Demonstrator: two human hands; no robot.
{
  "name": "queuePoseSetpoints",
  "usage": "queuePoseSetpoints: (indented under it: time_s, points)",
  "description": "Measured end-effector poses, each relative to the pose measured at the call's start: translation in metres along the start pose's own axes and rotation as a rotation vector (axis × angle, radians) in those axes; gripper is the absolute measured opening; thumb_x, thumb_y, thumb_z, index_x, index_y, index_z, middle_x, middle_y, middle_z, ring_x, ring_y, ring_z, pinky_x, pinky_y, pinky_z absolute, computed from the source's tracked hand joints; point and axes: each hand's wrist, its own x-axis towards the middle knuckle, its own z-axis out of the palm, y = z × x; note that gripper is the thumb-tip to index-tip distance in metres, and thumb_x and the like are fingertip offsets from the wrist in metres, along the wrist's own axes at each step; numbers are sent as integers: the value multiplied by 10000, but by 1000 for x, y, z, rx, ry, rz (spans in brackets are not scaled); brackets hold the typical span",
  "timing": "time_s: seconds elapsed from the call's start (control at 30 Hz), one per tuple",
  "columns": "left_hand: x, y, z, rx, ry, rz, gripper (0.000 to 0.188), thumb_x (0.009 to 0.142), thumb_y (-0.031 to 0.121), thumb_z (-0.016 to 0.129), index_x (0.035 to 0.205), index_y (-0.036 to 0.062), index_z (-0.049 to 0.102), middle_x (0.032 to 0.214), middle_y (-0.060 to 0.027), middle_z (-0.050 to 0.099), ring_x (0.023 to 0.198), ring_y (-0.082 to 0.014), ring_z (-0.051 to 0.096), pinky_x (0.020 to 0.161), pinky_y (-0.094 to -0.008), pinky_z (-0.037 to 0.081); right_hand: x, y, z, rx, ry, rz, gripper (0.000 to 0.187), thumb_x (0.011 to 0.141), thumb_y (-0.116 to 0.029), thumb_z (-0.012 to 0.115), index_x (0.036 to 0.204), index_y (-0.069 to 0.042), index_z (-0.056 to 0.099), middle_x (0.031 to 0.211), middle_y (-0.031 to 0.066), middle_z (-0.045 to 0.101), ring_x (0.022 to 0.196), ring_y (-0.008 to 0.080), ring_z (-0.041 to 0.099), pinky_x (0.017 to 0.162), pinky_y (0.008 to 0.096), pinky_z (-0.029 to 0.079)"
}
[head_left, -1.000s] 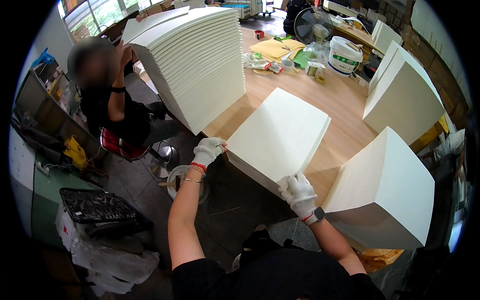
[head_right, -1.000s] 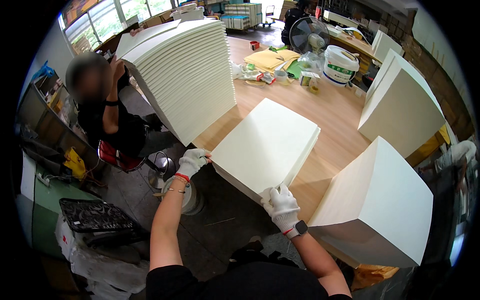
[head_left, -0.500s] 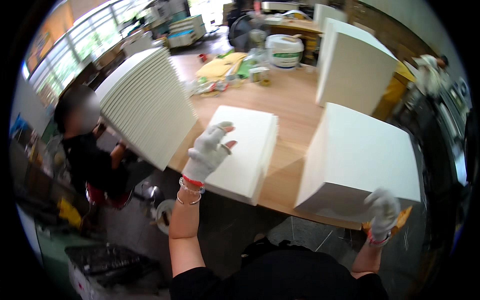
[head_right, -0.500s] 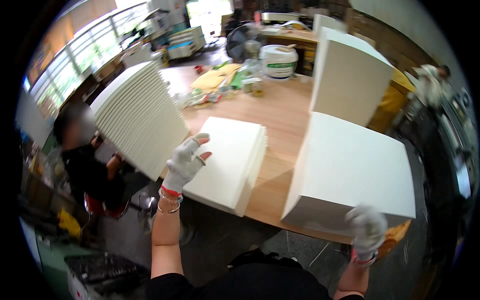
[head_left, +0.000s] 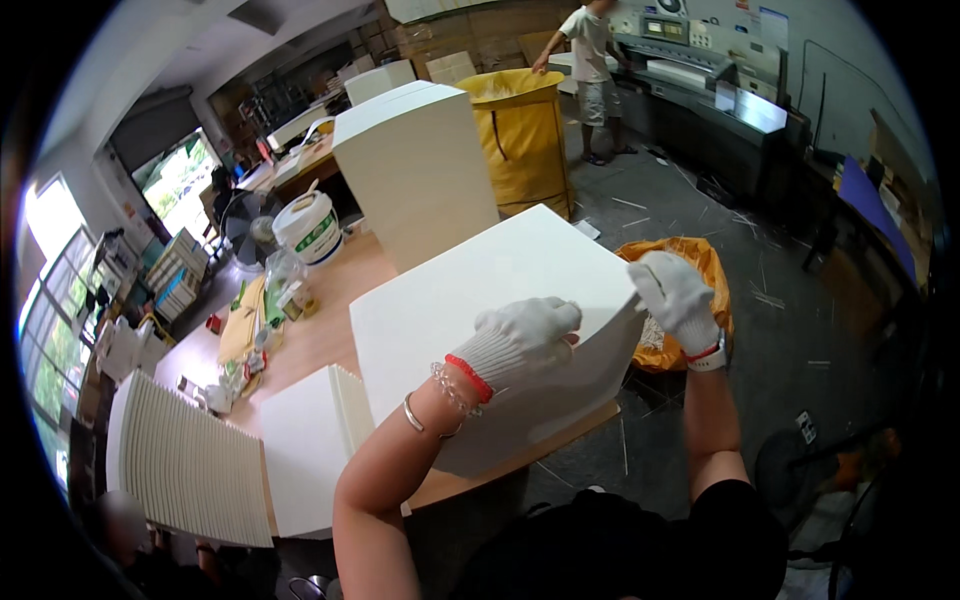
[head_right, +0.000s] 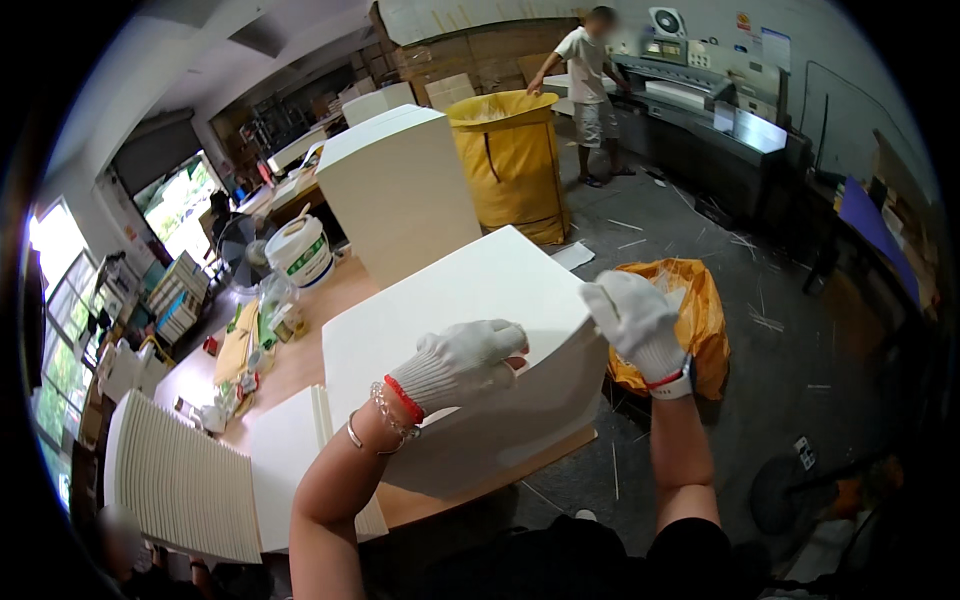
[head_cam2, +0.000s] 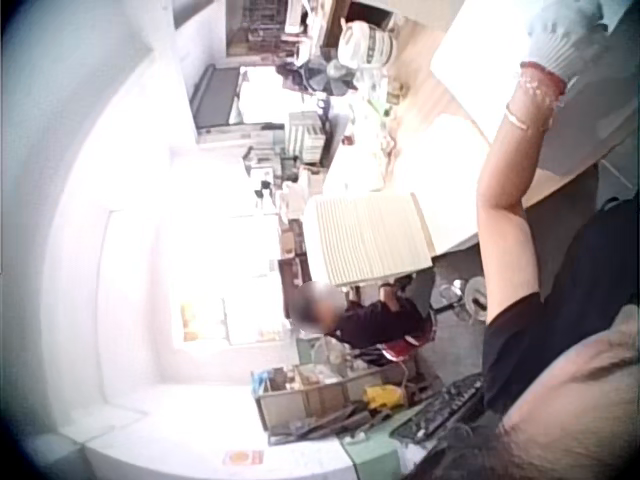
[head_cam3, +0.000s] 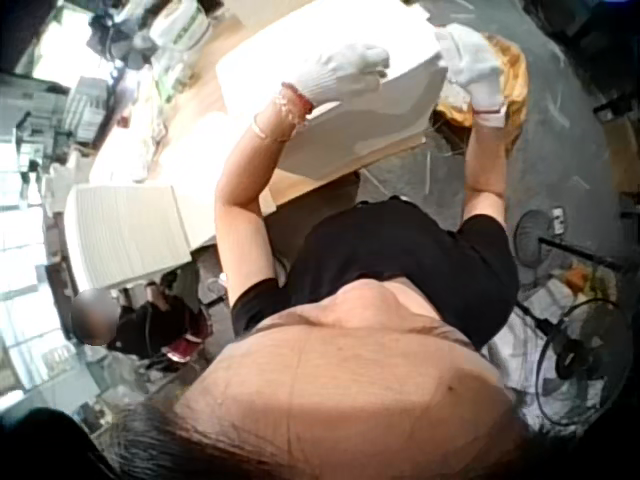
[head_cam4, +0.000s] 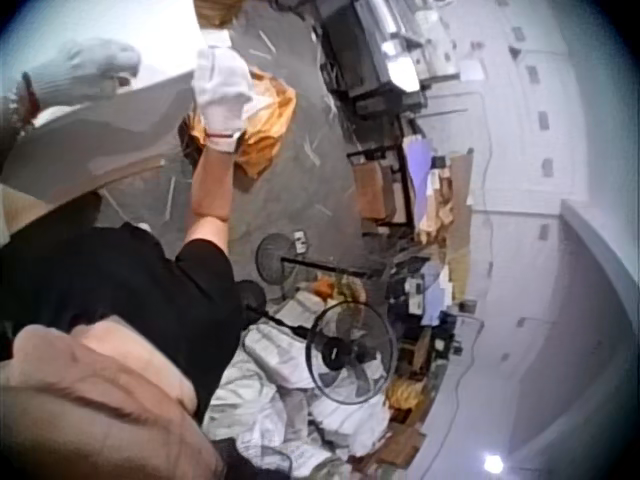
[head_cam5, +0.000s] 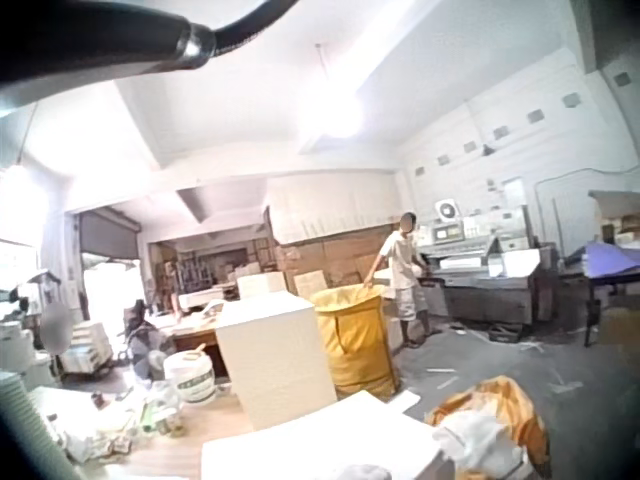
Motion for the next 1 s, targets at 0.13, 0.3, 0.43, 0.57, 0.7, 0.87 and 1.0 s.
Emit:
queuePoseSetpoints:
  time_s: [0.13,0.3,0.43,0.57,0.7,0.87,1.0]
  points:
    - [14,-22,26,-7,198,173,125,819,125,639,903,51,583,938,-95,628,942,-309,618,756,-405,510,36,-27,4,141,-17,-13,198,926,-220,606,839,-44,589,679,105,469,653,273,540,613,401,435]
    - [14,-28,30,-318,214,151,102,846,87,635,855,28,552,920,-74,633,837,-227,589,731,-346,492,33,-14,23,8,186,-171,182,849,-116,632,1004,-22,635,720,77,468,649,248,520,576,382,415]
    - [10,-25,25,-515,210,27,162,859,82,694,846,15,547,982,-60,656,789,-134,555,698,-286,474,29,-16,26,84,232,-62,223,838,-90,613,1037,10,621,700,85,461,610,250,503,539,375,387]
    - [9,-25,26,-423,213,33,272,826,150,784,886,12,557,1012,-82,661,797,-122,560,693,-262,471,27,-15,28,103,270,-42,196,852,-76,602,1015,30,624,679,97,451,595,258,492,532,375,375]
    - [8,-30,28,-486,228,-7,366,813,181,807,1074,6,620,1033,-95,657,852,-161,589,756,-301,491,25,-16,30,121,323,-34,164,880,-70,596,1006,29,630,680,102,449,619,262,498,561,383,385]
    - [7,-30,34,-332,416,180,512,831,166,787,1287,20,604,1042,-106,634,898,-208,611,801,-315,490,28,-22,27,440,322,111,198,887,-58,599,1071,11,621,705,93,462,644,261,494,601,389,410]
    - [13,-35,29,-348,224,211,439,822,129,787,1219,26,631,1065,-116,609,911,-233,606,809,-307,479,24,-14,31,128,302,-89,229,874,-46,603,1098,-2,622,734,90,474,646,256,491,600,385,417]
